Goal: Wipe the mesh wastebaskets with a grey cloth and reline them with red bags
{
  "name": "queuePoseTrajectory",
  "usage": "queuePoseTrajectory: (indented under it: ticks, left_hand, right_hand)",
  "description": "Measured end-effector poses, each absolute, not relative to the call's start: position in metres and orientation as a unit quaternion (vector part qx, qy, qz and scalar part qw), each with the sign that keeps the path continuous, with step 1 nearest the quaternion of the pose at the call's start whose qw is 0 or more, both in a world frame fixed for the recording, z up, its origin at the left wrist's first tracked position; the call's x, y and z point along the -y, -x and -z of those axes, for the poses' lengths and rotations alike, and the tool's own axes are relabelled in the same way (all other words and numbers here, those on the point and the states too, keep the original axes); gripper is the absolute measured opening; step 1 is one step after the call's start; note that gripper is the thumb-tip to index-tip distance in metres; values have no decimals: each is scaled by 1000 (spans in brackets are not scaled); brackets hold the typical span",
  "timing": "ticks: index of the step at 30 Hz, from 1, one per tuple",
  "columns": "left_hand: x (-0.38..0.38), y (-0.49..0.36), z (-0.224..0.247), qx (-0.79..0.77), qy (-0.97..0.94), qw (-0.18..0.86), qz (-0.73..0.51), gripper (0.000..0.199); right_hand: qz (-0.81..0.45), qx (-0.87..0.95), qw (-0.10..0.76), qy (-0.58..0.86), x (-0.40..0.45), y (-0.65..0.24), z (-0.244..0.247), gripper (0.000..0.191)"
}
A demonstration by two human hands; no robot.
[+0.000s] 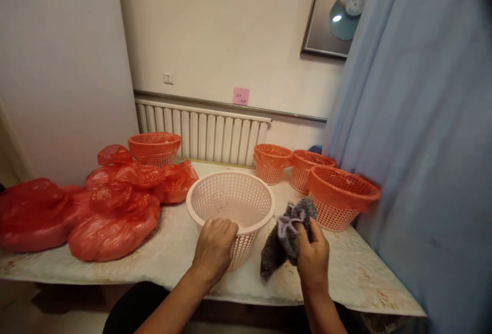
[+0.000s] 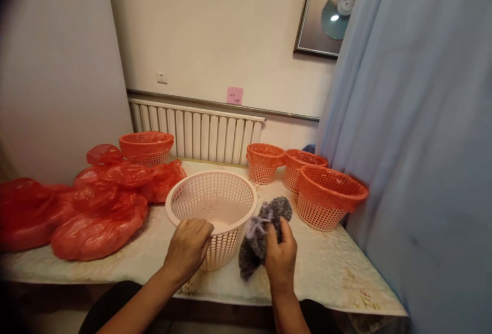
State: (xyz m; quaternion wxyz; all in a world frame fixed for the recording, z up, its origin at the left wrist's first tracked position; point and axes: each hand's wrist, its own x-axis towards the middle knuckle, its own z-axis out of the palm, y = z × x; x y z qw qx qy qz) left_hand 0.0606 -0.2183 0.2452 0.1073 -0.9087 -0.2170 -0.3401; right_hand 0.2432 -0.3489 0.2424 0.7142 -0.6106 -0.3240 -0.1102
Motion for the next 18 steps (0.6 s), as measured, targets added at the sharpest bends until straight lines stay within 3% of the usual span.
queuePoseTrajectory:
  ticks: [4, 8, 14, 18]
  left_hand:
    - [216, -53, -246, 191, 908, 80, 363, 15]
    - [211, -42, -242, 145, 896, 53, 416, 15]
    - [204, -42, -238, 138, 902, 66, 403, 23]
    - [199, -49, -242, 147, 910, 89, 378, 23]
  right_hand:
    - [213, 534, 558, 599, 325, -196, -264, 20]
    - [244, 690, 407, 547, 303, -174, -256, 31]
    - [299, 725, 334, 523, 295, -199, -239, 36]
    - [280, 746, 338, 501, 293, -232, -239, 40]
